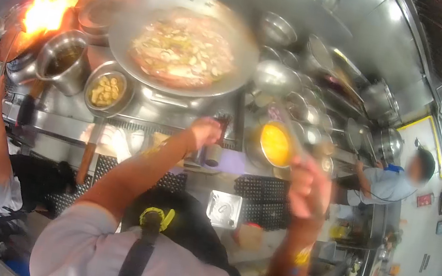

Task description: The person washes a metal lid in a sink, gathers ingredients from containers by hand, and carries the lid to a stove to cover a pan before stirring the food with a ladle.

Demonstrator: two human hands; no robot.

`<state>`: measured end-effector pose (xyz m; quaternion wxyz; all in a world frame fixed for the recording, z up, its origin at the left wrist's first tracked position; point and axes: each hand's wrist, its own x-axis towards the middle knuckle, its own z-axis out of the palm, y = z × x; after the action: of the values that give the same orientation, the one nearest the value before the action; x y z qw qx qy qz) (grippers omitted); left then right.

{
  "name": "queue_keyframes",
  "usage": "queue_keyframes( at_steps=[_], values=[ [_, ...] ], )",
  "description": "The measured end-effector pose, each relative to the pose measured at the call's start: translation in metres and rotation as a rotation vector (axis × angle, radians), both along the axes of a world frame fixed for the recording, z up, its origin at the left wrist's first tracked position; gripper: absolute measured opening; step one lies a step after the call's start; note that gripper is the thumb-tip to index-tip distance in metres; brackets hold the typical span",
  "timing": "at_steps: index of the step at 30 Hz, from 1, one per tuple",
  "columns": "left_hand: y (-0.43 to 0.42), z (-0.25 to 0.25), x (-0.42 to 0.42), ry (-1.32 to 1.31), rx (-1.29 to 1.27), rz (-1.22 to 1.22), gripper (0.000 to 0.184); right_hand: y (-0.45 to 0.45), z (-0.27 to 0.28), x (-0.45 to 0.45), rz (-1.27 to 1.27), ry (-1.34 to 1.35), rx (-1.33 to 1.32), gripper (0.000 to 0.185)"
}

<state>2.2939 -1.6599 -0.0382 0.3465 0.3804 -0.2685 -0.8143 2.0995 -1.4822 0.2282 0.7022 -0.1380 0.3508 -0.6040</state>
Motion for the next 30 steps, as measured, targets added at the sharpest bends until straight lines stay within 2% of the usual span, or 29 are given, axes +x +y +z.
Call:
queue_keyframes(
  at_steps=[1,2,3,5,8,9,11,13,17,18,19,20,21,23,27,28,30],
  values=[
    [-0.016,-0.012,-0.022,0.008,0.016,0.025,0.035,0.017,-0.015,-0.013,-0.018,-0.022,0.031,0.022],
    [-0.031,-0.023,-0.04,0.024,0.035,0.08,0.03,0.032,-0.022,-0.018,0.118,0.001,-0.042,0.026],
    [-0.047,-0.034,-0.059,0.04,0.053,0.134,0.026,0.043,-0.019,-0.01,0.007,0.129,0.011,0.033],
    [-0.071,-0.05,-0.083,0.026,0.034,0.182,0.02,0.055,-0.023,-0.004,-0.034,0.237,0.071,0.04],
    [-0.102,-0.067,-0.11,-0.353,-0.33,0.032,0.013,0.064,-0.036,0.002,0.036,0.437,0.178,0.055],
    [-0.109,-0.063,-0.119,-0.241,-0.024,0.165,0.011,0.067,-0.042,0.006,0.052,0.553,0.212,0.061],
    [-0.124,-0.069,-0.122,-0.275,0.002,0.137,0.008,0.072,-0.051,0.015,0.083,0.779,0.222,0.064],
    [-0.131,-0.082,-0.122,-0.241,-0.035,0.176,0.012,0.082,-0.091,0.005,0.082,0.836,0.114,0.066],
    [-0.101,-0.052,-0.058,-1.376,-1.017,-0.246,0.019,0.083,-0.133,0.006,0.167,1.107,0.059,0.063],
    [-0.094,-0.054,-0.043,-1.442,-0.945,-0.359,0.023,0.08,-0.144,0.007,0.202,1.211,0.058,0.062],
    [-0.084,-0.057,-0.026,-1.428,-1.023,-0.331,0.023,0.075,-0.159,0.006,0.237,1.318,0.053,0.061],
    [-0.073,-0.058,-0.007,-1.412,-1.099,-0.299,0.023,0.077,-0.213,-0.006,0.191,1.415,-0.018,0.06],
    [-0.064,-0.06,0.006,-1.397,-1.17,-0.266,0.023,0.073,-0.228,-0.008,0.183,1.48,-0.173,0.062],
    [-0.05,-0.06,0.025,-1.375,-1.104,-0.204,0.017,0.066,-0.262,-0.01,0.098,1.727,-0.443,0.063],
    [-0.024,-0.058,0.056,-1.497,-0.969,-0.249,0.012,0.071,-0.305,-0.013,0.261,1.851,-0.163,0.066],
    [-0.018,-0.057,0.064,-1.494,-1.025,-0.243,0.012,0.074,-0.315,-0.015,0.208,1.846,-0.244,0.067],
    [-0.004,-0.053,0.08,-1.482,-1.138,-0.232,0.012,0.072,-0.333,-0.021,0.236,1.899,-0.234,0.068]
  ],
)
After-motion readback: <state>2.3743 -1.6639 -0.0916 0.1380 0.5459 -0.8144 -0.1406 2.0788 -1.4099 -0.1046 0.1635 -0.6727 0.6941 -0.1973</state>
